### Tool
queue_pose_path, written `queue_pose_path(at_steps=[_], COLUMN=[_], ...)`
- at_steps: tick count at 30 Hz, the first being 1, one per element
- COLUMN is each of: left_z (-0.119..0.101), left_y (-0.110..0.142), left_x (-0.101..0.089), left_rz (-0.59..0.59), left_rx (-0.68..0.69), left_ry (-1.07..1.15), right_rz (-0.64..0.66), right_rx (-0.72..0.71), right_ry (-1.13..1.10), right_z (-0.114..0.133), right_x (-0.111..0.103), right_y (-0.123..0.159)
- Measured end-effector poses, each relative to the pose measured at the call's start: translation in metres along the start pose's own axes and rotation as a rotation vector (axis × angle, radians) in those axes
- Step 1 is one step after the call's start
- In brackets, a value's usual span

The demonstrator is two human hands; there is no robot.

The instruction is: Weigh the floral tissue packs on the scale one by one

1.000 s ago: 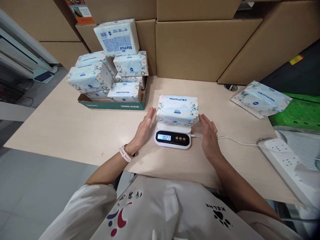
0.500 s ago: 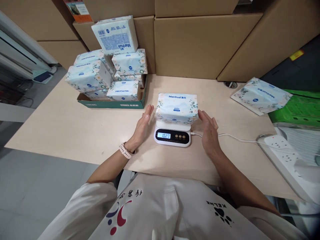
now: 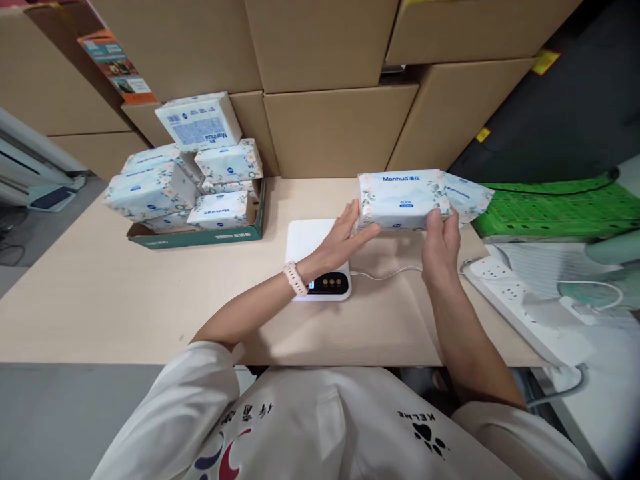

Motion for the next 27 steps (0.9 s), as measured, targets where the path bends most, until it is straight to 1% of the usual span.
queue_pose_path(at_steps=[2,3,5,6,8,9,10,12,14,16,18,20,21,22,24,27], left_z=[-0.003,-0.001,0.004,0.003,-0.006,-0.011,-0.016,-0.019,-0.016,-0.007,0.007,0.018,0.021,0.022,0.019,0.007], left_y=[-0.026,-0.038,-0.058,-0.067,-0.081,-0.087,-0.093,-0.103,-0.114,-0.124,-0.134,-0.144,-0.149,-0.154,-0.167,-0.187], left_x=[0.018,0.025,0.034,0.037,0.047,0.052,0.057,0.062,0.057,0.045,0.029,0.016,0.012,0.011,0.018,0.039], left_rz=[0.047,0.054,0.041,0.032,0.053,0.082,0.113,0.167,0.19,0.2,0.188,0.168,0.159,0.157,0.162,0.177], left_rx=[-0.016,-0.051,-0.117,-0.109,-0.013,0.047,0.093,0.115,0.082,0.017,-0.05,-0.074,-0.066,-0.045,0.014,0.099], left_ry=[-0.011,-0.073,-0.295,-0.427,-0.674,-0.775,-0.86,-0.969,-0.997,-0.98,-0.954,-0.929,-0.916,-0.902,-0.878,-0.87], right_rz=[0.058,0.105,0.172,0.18,0.177,0.195,0.224,0.302,0.404,0.505,0.588,0.612,0.612,0.605,0.574,0.504], right_rx=[0.052,0.076,0.066,0.035,-0.008,0.007,0.049,0.169,0.227,0.191,0.127,0.087,0.075,0.065,0.055,0.052], right_ry=[0.166,0.235,0.356,0.421,0.594,0.698,0.789,0.889,0.926,0.925,0.912,0.891,0.883,0.876,0.864,0.854], right_z=[-0.018,-0.026,-0.034,-0.034,-0.032,-0.035,-0.039,-0.054,-0.067,-0.075,-0.078,-0.079,-0.079,-0.079,-0.078,-0.077], right_x=[-0.007,-0.01,-0.019,-0.025,-0.037,-0.04,-0.043,-0.045,-0.042,-0.038,-0.038,-0.044,-0.047,-0.049,-0.051,-0.046], right_y=[-0.017,-0.024,-0.041,-0.051,-0.077,-0.093,-0.109,-0.14,-0.163,-0.178,-0.185,-0.187,-0.188,-0.188,-0.188,-0.184])
Point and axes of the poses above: each hand's wrist, its own y-axis away from the middle knuckle, its own x-axis out of the palm, z = x × y, the point moved 7 cm from there along -y, towards the middle knuckle, and after that the axes turned 12 degrees about -y, right-handed, at the moved point
